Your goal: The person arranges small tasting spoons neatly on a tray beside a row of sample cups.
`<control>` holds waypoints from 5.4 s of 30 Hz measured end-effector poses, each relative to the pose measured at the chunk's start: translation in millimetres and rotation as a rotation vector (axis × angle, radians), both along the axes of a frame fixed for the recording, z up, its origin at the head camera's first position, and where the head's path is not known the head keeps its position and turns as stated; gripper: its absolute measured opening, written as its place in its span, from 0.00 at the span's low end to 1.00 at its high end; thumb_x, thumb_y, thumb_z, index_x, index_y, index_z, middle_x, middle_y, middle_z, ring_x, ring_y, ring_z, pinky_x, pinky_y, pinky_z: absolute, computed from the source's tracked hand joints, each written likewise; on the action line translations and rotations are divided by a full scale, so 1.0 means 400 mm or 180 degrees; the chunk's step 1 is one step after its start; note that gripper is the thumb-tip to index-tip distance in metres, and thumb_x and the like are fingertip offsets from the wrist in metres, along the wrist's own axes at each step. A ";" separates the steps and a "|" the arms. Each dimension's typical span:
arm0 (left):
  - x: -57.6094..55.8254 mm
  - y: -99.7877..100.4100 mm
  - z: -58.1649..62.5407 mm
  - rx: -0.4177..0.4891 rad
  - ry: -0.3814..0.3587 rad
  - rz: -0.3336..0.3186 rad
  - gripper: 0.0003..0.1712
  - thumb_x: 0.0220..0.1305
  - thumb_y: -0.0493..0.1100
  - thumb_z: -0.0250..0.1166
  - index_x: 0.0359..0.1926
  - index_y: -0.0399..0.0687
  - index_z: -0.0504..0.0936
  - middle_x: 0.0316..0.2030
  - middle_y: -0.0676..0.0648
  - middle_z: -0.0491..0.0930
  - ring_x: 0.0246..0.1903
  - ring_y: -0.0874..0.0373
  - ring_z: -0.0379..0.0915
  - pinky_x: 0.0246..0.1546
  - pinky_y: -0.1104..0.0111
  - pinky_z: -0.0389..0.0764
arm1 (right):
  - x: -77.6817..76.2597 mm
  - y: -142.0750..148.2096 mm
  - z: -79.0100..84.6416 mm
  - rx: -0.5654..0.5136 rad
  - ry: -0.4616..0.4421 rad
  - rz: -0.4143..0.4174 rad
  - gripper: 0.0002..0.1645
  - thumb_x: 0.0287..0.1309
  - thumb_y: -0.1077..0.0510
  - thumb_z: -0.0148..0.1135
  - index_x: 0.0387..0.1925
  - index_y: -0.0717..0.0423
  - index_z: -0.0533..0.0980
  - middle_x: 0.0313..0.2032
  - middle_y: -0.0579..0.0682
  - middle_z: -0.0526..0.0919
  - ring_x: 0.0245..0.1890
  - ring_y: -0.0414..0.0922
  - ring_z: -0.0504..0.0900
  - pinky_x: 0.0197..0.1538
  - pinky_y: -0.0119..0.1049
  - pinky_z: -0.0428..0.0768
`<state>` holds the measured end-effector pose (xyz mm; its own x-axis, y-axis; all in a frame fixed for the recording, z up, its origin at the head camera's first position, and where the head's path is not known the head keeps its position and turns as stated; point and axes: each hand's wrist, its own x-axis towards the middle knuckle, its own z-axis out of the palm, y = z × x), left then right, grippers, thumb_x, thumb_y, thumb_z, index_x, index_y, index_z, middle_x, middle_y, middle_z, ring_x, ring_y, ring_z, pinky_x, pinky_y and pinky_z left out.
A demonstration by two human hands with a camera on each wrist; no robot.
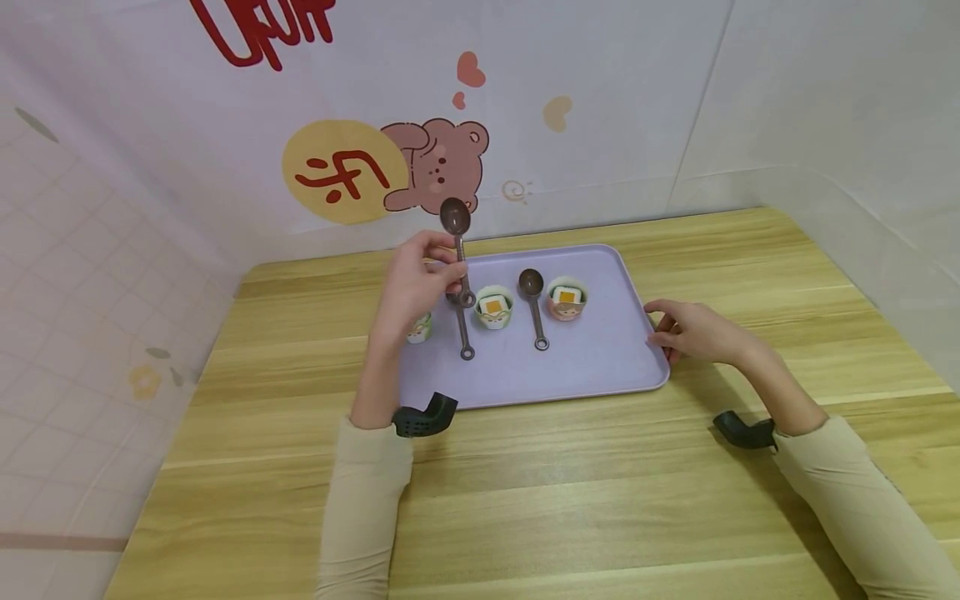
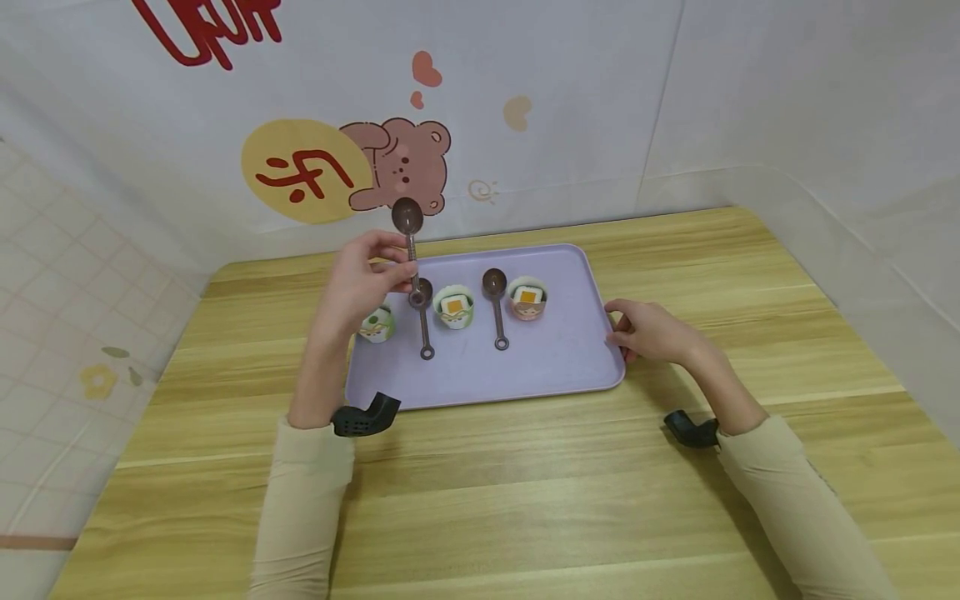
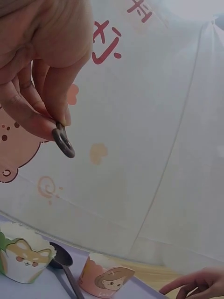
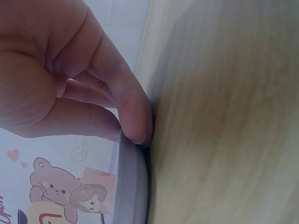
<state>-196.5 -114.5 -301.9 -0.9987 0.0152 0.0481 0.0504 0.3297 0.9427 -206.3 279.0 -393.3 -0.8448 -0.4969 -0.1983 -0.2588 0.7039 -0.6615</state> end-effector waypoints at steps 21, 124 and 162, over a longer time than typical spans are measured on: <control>-0.004 0.078 0.009 0.0199 0.0083 -0.0154 0.19 0.64 0.28 0.67 0.55 0.32 0.76 0.38 0.41 0.76 0.31 0.52 0.81 0.37 0.62 0.87 | 0.003 -0.001 0.004 0.0005 -0.0002 -0.0018 0.31 0.67 0.68 0.61 0.65 0.79 0.60 0.33 0.57 0.83 0.26 0.47 0.84 0.30 0.39 0.85; -0.041 0.485 -0.166 -0.0488 0.0221 0.0234 0.15 0.64 0.41 0.71 0.51 0.50 0.85 0.31 0.60 0.86 0.30 0.69 0.80 0.57 0.59 0.70 | -0.003 -0.010 0.006 -0.0013 0.0000 -0.0042 0.28 0.67 0.70 0.59 0.64 0.79 0.62 0.32 0.56 0.84 0.25 0.47 0.84 0.30 0.39 0.85; -0.047 0.566 -0.249 -0.1579 0.0533 0.0042 0.05 0.60 0.40 0.73 0.35 0.47 0.85 0.28 0.53 0.78 0.34 0.57 0.79 0.35 0.69 0.78 | -0.005 -0.006 0.005 0.0012 0.0040 -0.0013 0.28 0.67 0.71 0.58 0.64 0.79 0.62 0.32 0.57 0.84 0.25 0.47 0.85 0.30 0.39 0.85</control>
